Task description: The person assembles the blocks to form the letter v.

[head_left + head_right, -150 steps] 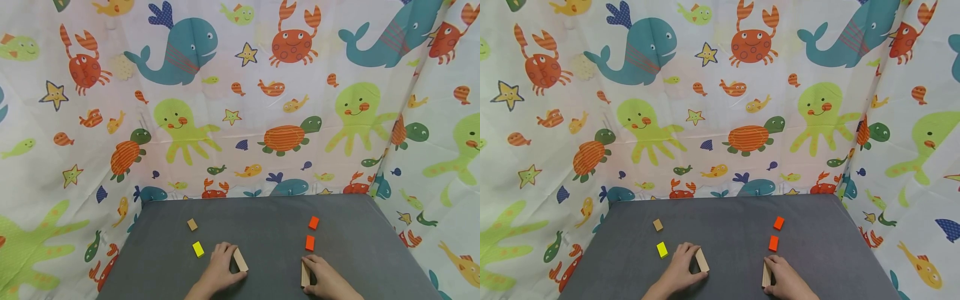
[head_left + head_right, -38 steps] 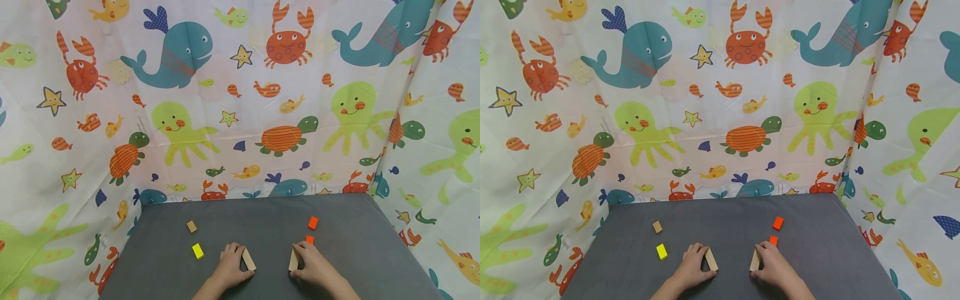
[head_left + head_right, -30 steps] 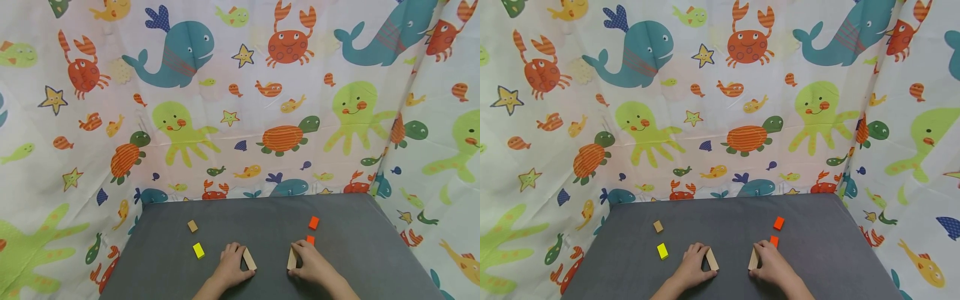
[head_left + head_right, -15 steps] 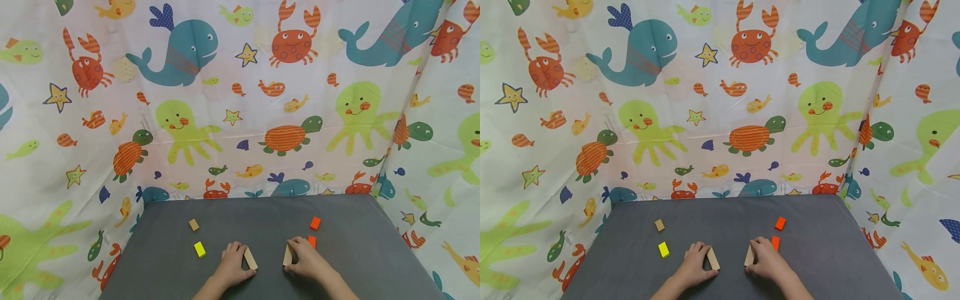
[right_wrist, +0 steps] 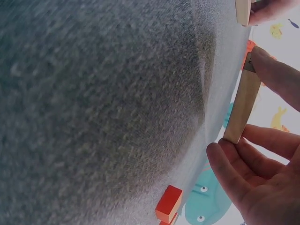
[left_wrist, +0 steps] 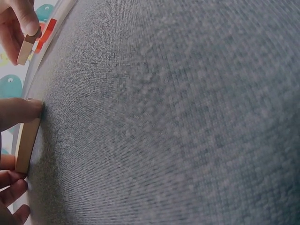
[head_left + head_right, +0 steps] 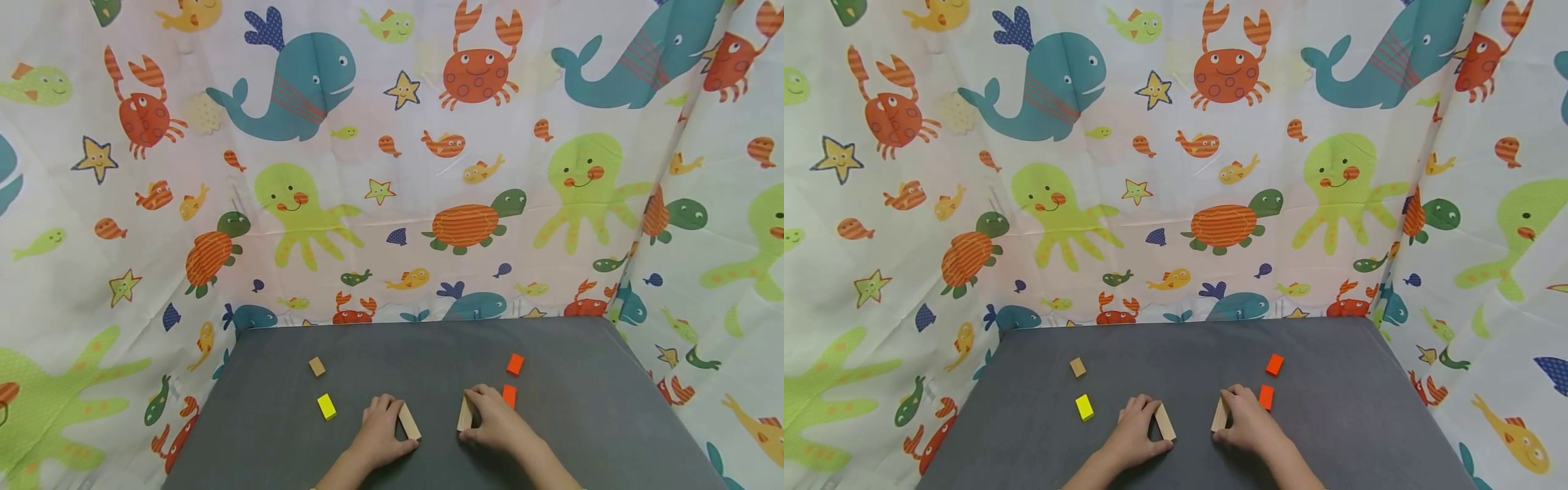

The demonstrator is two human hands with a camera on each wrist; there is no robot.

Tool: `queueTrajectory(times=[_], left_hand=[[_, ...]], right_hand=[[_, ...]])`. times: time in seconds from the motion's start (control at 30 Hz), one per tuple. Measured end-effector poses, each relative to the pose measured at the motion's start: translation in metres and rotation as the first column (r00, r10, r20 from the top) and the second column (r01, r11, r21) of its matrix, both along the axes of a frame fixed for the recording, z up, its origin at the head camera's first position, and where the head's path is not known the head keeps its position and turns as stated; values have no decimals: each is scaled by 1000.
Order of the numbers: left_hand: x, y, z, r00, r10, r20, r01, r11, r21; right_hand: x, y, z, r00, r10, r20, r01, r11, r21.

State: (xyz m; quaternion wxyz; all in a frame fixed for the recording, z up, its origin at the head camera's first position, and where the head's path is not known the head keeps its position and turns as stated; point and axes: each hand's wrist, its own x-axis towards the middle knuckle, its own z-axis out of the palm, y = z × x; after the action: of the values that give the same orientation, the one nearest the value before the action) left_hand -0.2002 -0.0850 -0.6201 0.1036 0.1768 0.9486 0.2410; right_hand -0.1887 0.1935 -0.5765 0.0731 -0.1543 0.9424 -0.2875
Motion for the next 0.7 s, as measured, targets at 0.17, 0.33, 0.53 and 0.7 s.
queueTrajectory(times=[0.17, 0.33, 0.53, 0.7], left_hand=[[0, 1, 0, 1000, -2, -1, 2, 1000, -3], [0, 1, 0, 1000, -2, -2, 2, 1000, -23], [-2, 0, -2, 1000, 1, -1, -1, 1000, -31], [-3, 0, -3, 1000, -2, -8, 2, 999, -36]], right_hand=[[-2, -2, -3, 1000, -3, -14, 3, 1000, 0], [-5, -6, -3, 1000, -8, -2, 8, 1000, -1], [-9, -12, -4, 1000, -8, 17, 8, 1000, -14], [-9, -17, -6, 1000, -1, -8, 1, 1000, -16]])
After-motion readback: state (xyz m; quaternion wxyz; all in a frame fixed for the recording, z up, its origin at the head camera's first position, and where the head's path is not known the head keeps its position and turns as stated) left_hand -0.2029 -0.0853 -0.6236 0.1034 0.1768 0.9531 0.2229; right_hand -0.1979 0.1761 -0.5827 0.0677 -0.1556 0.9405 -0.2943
